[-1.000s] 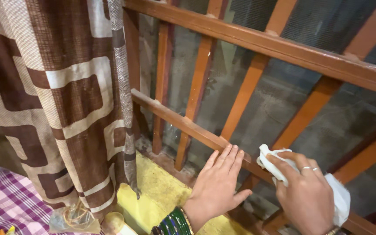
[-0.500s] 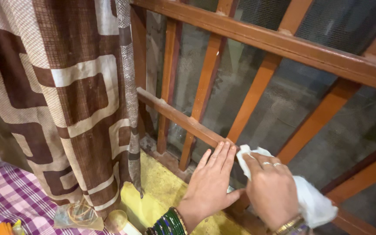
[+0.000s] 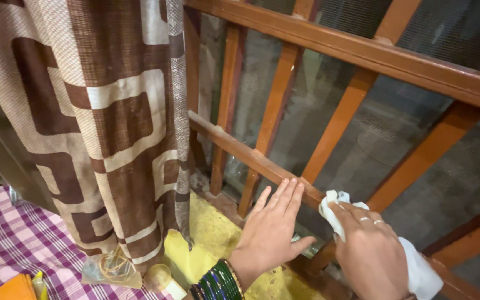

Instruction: The person wipes the horizontal and vertical bars of a brown window frame using a white cloth. They systematically clean the surface of the frame, moving from left to right and then vertically, while holding the frame steady with their left hand.

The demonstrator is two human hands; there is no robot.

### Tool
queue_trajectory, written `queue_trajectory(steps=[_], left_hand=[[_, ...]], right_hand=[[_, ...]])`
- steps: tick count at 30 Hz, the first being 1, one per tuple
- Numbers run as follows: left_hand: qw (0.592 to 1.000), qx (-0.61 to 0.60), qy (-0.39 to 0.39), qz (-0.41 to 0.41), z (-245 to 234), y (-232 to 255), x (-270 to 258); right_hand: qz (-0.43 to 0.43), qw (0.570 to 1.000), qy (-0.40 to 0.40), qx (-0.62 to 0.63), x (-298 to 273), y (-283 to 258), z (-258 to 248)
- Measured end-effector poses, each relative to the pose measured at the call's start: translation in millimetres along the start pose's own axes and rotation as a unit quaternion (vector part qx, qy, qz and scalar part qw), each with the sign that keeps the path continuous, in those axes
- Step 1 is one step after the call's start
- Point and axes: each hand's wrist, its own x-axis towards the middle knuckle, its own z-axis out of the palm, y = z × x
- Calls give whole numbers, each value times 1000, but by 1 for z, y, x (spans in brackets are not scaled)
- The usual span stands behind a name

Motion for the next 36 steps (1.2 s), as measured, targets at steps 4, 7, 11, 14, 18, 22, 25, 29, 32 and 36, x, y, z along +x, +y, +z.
queue_trajectory(steps=[4, 7, 11, 14, 18, 22, 25, 29, 32, 36], left_hand=[[1000, -6, -5, 5, -2, -1, 2], [999, -35, -21, -6, -10, -1, 5], [996, -75, -47, -32, -18, 0, 7], [994, -89, -47, -37, -18, 1, 8], [996, -72, -37, -31, -12, 1, 6], [997, -68, -33, -22, -11, 0, 2], [998, -40, -45, -14, -11, -1, 2], [998, -27, -53, -28, -8, -5, -7], [997, -24, -60, -50, -11, -13, -16], [996, -11, -62, -64, -11, -22, -19]], right_hand=[[15, 1000, -7, -1, -5, 3, 9], [0, 1000, 9, 3, 1, -1, 13], [-18, 1000, -2, 8, 16, -10, 15], [-24, 1000, -14, 5, 30, -18, 20], [-7, 998, -52, -28, 42, -25, 29], [-37, 999, -22, 8, 37, -21, 26], [-50, 998, 19, 29, 29, -21, 25], [-44, 997, 31, 50, 17, -21, 22], [-36, 994, 43, 95, 12, -21, 19], [-41, 986, 91, 135, 9, -25, 21]])
